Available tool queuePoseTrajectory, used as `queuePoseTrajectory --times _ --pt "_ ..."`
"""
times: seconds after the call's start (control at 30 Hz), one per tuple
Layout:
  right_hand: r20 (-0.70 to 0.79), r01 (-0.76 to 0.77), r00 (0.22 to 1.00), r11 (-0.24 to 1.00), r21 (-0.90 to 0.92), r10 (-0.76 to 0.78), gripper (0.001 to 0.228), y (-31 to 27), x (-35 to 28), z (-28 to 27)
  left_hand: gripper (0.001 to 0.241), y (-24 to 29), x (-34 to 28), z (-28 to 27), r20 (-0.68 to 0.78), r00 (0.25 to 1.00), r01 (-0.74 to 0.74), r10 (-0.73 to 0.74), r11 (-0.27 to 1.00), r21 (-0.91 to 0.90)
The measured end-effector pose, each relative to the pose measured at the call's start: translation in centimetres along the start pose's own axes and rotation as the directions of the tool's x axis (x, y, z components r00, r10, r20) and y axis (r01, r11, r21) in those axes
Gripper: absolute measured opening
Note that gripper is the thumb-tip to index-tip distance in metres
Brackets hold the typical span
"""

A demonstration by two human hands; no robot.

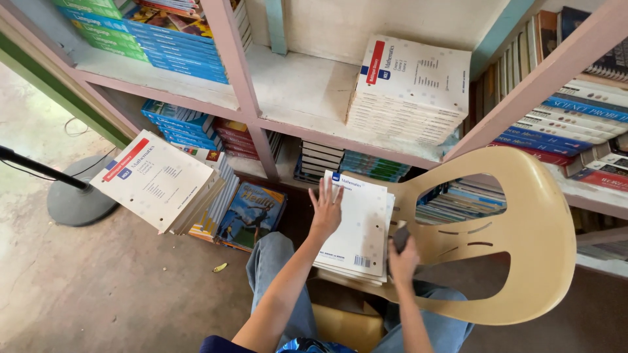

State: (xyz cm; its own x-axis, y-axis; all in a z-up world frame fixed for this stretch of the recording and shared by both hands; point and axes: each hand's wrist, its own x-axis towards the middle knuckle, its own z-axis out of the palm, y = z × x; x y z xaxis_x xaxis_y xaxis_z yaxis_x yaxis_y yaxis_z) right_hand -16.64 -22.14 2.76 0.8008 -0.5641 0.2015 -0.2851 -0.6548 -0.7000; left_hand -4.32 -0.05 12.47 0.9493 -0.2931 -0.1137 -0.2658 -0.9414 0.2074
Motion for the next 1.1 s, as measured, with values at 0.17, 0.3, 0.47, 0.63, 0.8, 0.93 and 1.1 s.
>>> queuePoseTrajectory --times 0.17,0.3,0.47,0.63,0.8,0.93,1.1 --pt "0.385 0.381 0.868 0.917 -0.117 -0.312 0.078 -3.6 -5.5 1.2 0.060 -2.1 2.7 7.7 -0.161 0.961 -0.190 0.226 0.958 0.215" --pt "0.388 0.578 0.810 0.704 -0.412 -0.439 0.069 -4.5 -6.7 1.5 0.063 -3.1 3.7 9.6 -0.267 0.910 -0.250 0.318 0.933 0.259" --pt "0.415 0.548 0.824 0.725 -0.416 -0.385 0.072 -4.2 -4.8 3.1 0.062 -3.3 4.0 9.7 -0.266 0.897 -0.284 0.353 0.921 0.266" --pt "0.473 0.487 0.834 0.780 -0.394 -0.282 0.067 -4.6 1.3 6.4 0.058 -2.9 3.4 8.1 -0.223 0.920 -0.308 0.322 0.947 0.097" --pt "0.472 0.478 0.838 0.787 -0.390 -0.274 0.067 -4.2 9.0 11.5 0.058 -2.9 3.4 7.7 -0.193 0.926 -0.308 0.323 0.945 0.107" --pt "0.454 0.473 0.844 0.795 -0.380 -0.285 0.068 -3.8 11.1 13.2 0.058 -2.9 3.7 7.4 -0.142 0.941 -0.296 0.308 0.950 0.104" --pt "0.421 0.486 0.852 0.767 -0.418 -0.311 0.064 -5.2 6.7 9.4 0.058 -2.3 2.9 6.2 -0.076 0.958 -0.268 0.276 0.958 0.099"
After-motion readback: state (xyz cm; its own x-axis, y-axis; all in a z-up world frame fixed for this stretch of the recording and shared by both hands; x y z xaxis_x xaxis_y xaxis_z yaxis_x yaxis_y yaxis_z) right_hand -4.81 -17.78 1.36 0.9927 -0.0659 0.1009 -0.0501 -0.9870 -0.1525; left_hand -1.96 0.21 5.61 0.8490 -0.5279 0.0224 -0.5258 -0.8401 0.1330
